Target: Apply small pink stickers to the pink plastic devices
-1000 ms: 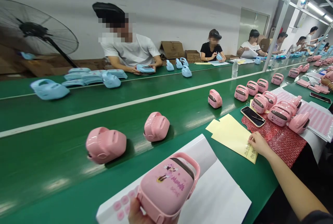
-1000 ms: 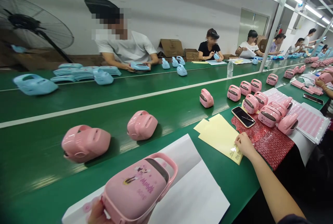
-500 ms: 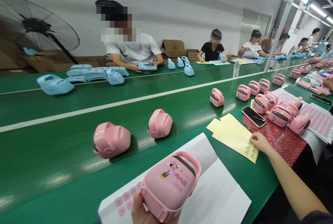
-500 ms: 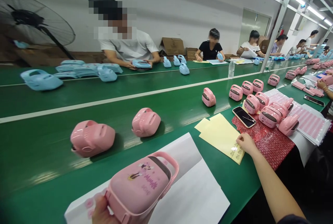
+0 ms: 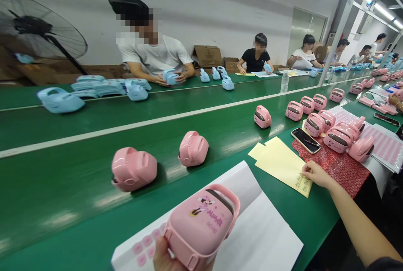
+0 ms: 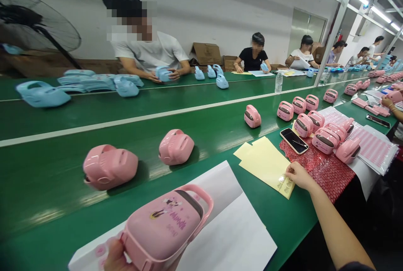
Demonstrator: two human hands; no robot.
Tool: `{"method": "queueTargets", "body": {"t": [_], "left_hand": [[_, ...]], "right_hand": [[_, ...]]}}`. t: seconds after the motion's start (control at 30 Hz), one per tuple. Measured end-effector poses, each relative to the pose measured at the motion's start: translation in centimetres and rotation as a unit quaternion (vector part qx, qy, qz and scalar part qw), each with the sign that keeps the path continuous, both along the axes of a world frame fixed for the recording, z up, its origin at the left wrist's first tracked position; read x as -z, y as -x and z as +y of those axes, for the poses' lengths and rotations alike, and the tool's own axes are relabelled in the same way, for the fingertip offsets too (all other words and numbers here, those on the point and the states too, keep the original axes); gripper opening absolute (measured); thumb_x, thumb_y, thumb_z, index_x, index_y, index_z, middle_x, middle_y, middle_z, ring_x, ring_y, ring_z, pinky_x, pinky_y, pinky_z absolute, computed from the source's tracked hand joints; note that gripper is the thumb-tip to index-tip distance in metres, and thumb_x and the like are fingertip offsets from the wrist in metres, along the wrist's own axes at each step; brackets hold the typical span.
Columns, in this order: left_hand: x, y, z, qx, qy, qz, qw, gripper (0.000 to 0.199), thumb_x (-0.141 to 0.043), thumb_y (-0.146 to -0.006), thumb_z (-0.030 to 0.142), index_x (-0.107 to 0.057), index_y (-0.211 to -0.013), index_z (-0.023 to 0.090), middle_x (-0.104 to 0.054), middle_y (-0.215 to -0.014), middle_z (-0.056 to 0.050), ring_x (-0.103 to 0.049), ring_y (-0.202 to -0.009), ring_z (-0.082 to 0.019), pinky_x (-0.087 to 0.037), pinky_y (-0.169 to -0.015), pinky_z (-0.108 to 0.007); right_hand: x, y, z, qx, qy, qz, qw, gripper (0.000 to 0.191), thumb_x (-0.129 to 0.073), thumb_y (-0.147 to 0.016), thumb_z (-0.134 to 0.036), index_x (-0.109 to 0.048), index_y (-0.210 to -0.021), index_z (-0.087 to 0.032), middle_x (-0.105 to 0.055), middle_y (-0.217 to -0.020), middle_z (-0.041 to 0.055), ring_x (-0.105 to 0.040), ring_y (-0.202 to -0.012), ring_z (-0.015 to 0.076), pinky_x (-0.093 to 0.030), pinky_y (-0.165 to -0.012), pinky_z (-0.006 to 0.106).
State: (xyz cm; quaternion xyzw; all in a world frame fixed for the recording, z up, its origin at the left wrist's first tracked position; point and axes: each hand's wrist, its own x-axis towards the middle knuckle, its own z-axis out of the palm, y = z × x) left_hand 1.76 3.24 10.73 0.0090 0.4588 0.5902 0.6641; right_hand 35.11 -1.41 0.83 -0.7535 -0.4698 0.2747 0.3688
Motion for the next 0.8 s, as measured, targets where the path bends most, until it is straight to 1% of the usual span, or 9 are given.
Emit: {"method": "queueTargets", "body": {"t": [0.13, 0.27, 0.33, 0.4, 0.47, 0.57, 0.67, 0.8], "left_hand": [[0.1, 0.0, -0.2, 0.0, -0.004, -0.003, 1.0, 0.037, -0.036, -0.085, 0.043, -0.069, -0.077, 0.029, -0.072, -0.084, -0.003, -0.035, -0.127, -0.033, -0.05, -0.083, -0.054], [0.4, 0.0, -0.3, 0.005, -0.007, 0.001, 1.0, 0.031, -0.042, -0.082, 0.041, -0.068, -0.072, 0.027, -0.07, -0.075, -0.002, -0.037, -0.125, -0.031, -0.049, -0.085, -0.051], [0.6, 0.0, -0.3, 0.007, -0.006, 0.002, 1.0, 0.027, -0.046, -0.079, 0.042, -0.067, -0.07, 0.027, -0.069, -0.071, -0.001, -0.04, -0.123, -0.031, -0.049, -0.086, -0.05], [0.8, 0.0, -0.1, 0.012, -0.01, 0.004, 1.0, 0.023, -0.05, -0.076, 0.042, -0.067, -0.071, 0.027, -0.069, -0.07, 0.0, -0.044, -0.119, -0.031, -0.049, -0.085, -0.049], [0.9, 0.2, -0.1, 0.016, -0.014, 0.011, 1.0, 0.021, -0.052, -0.072, 0.042, -0.067, -0.073, 0.027, -0.069, -0.071, 0.0, -0.048, -0.115, -0.031, -0.05, -0.083, -0.05], [0.9, 0.4, -0.2, 0.025, -0.021, 0.014, 0.999, 0.021, -0.056, -0.069, 0.043, -0.067, -0.075, 0.027, -0.07, -0.074, 0.0, -0.05, -0.112, -0.032, -0.051, -0.082, -0.05], [0.7, 0.5, -0.3, 0.018, -0.016, 0.007, 1.0, 0.02, -0.056, -0.07, 0.045, -0.066, -0.072, 0.028, -0.07, -0.073, 0.001, -0.048, -0.115, -0.031, -0.051, -0.083, -0.049], [0.6, 0.3, -0.3, 0.015, -0.003, 0.005, 1.0, 0.021, -0.052, -0.074, 0.043, -0.066, -0.069, 0.028, -0.069, -0.068, 0.001, -0.046, -0.117, -0.03, -0.051, -0.084, -0.048]], "right_hand": [[-0.1, -0.3, -0.3, -0.011, 0.012, 0.032, 0.999, 0.004, -0.056, -0.07, -0.021, -0.054, -0.069, -0.018, -0.054, -0.07, -0.0016, -0.055, -0.062, 0.0131, -0.046, -0.061, 0.026], [0.3, -0.4, 0.4, 0.007, 0.027, 0.019, 0.999, 0.006, -0.052, -0.073, -0.023, -0.053, -0.07, -0.018, -0.055, -0.069, -0.0006, -0.055, -0.063, 0.0138, -0.046, -0.059, 0.026], [0.5, -0.4, 1.0, 0.016, 0.036, -0.004, 0.999, 0.005, -0.054, -0.071, -0.019, -0.054, -0.066, -0.017, -0.054, -0.067, -0.0004, -0.055, -0.064, 0.0146, -0.045, -0.06, 0.026], [0.5, -0.4, 1.4, 0.024, 0.041, -0.033, 0.998, 0.005, -0.056, -0.068, -0.016, -0.055, -0.063, -0.017, -0.054, -0.069, 0.0001, -0.055, -0.068, 0.0157, -0.044, -0.065, 0.027], [0.4, -0.2, 1.7, 0.028, 0.043, -0.061, 0.997, 0.005, -0.059, -0.066, -0.014, -0.057, -0.062, -0.017, -0.053, -0.073, 0.0007, -0.055, -0.072, 0.0162, -0.043, -0.07, 0.028], [0.2, 0.1, 1.8, 0.021, 0.045, -0.091, 0.995, 0.006, -0.06, -0.067, -0.012, -0.058, -0.063, -0.017, -0.052, -0.076, 0.0008, -0.055, -0.072, 0.0153, -0.043, -0.072, 0.027], [0.0, 0.4, 1.9, 0.011, 0.044, -0.112, 0.993, 0.009, -0.058, -0.068, -0.01, -0.057, -0.063, -0.017, -0.05, -0.076, 0.0005, -0.054, -0.071, 0.0149, -0.043, -0.072, 0.027], [0.0, 0.7, 1.9, 0.004, 0.033, -0.13, 0.991, 0.014, -0.057, -0.068, -0.007, -0.054, -0.061, -0.018, -0.047, -0.075, 0.0, -0.054, -0.071, 0.0151, -0.043, -0.073, 0.028]]}}
